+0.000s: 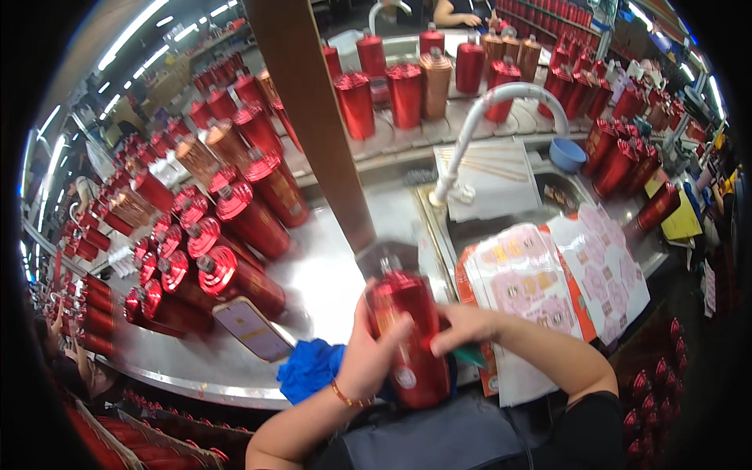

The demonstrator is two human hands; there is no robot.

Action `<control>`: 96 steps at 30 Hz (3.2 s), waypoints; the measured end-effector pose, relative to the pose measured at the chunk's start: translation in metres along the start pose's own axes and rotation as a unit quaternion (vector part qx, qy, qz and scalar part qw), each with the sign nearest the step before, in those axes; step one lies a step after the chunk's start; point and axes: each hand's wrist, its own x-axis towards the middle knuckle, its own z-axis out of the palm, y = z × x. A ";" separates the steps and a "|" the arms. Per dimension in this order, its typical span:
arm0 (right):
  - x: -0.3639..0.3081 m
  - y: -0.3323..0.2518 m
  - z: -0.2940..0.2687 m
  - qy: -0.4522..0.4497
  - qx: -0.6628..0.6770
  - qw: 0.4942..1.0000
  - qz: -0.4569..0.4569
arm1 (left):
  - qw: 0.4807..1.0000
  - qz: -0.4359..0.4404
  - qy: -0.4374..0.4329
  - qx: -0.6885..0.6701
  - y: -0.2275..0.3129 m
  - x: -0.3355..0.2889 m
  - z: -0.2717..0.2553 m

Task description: The person wipes a red cylindrical can with a green sponge and a blue cloth, then applies a small sticker to the can's surface. The person repeats the wiping and sticker application on the same can multiple times.

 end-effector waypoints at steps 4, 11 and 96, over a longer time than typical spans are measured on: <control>-0.013 -0.005 0.019 -0.094 -0.169 0.970 -0.150 | 0.942 0.168 -0.156 0.246 0.024 -0.029 0.002; -0.076 -0.012 0.018 -0.040 -0.001 0.974 -0.223 | 0.829 0.299 -0.189 0.434 0.130 -0.027 -0.028; -0.063 -0.056 0.001 0.169 -0.408 0.892 -0.095 | 0.998 -0.060 -0.017 0.030 0.030 0.050 -0.010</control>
